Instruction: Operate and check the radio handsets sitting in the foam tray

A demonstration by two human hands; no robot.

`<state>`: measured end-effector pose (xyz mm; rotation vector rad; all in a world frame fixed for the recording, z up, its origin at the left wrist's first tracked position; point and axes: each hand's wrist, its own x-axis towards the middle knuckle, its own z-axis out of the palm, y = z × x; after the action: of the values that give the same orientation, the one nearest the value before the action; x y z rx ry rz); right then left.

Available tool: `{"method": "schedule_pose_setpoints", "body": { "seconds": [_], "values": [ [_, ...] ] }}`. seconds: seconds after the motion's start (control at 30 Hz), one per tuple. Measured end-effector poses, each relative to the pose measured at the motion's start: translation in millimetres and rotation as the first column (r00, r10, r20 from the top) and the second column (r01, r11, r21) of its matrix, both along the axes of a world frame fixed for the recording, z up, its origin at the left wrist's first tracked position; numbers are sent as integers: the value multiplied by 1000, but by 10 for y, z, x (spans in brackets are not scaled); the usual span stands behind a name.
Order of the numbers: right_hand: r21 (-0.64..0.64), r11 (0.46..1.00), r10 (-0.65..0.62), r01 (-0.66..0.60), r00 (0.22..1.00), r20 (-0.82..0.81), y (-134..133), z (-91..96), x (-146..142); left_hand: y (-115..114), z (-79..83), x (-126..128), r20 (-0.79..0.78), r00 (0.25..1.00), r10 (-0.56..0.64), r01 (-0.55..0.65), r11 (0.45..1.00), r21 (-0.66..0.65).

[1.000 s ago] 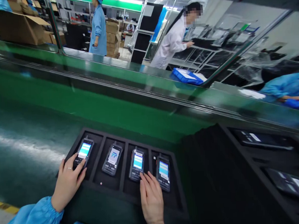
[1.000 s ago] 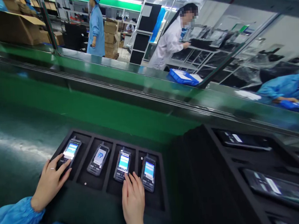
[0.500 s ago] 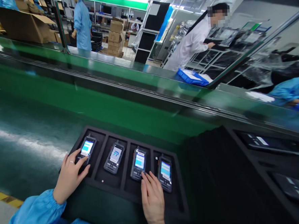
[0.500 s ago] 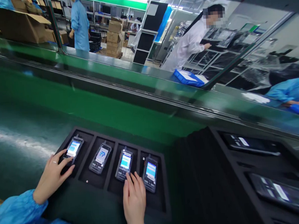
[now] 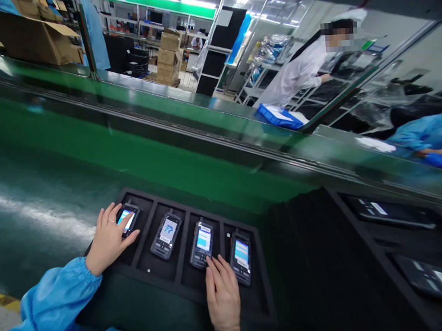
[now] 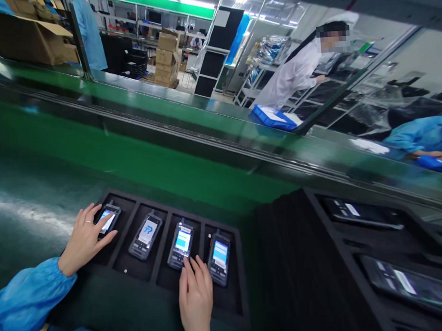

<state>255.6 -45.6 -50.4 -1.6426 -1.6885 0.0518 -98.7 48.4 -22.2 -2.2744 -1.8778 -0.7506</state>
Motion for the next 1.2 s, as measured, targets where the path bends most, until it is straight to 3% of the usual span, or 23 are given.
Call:
{"method": "schedule_pose_setpoints", "body": {
  "seconds": [0.13,0.27,0.5,0.73,0.87,1.03,1.2],
  "values": [
    [-56,998,-15,12,998,-54,52,91,45,-9,-19,-18,28,999,24,-25,998,59],
    [-101,995,-4,3,1000,-3,276,180,90,-11,-25,-31,78,997,10,-15,998,65],
    [-81,996,-22,25,999,33,535,91,40,3,-66,-75,150,989,-9,6,1000,21],
    [-35,999,-29,30,999,26,498,81,70,3,-56,-87,138,989,-50,43,998,52],
    [23,1000,-7,7,1000,27,341,130,115,11,-95,-123,168,985,-39,31,998,49],
    [83,997,-4,-8,990,138,60,131,42,38,-166,-178,187,981,-46,38,998,47],
    [58,998,-15,3,977,214,4,101,-29,43,-149,-184,213,975,-55,45,998,53]
  ]
}}
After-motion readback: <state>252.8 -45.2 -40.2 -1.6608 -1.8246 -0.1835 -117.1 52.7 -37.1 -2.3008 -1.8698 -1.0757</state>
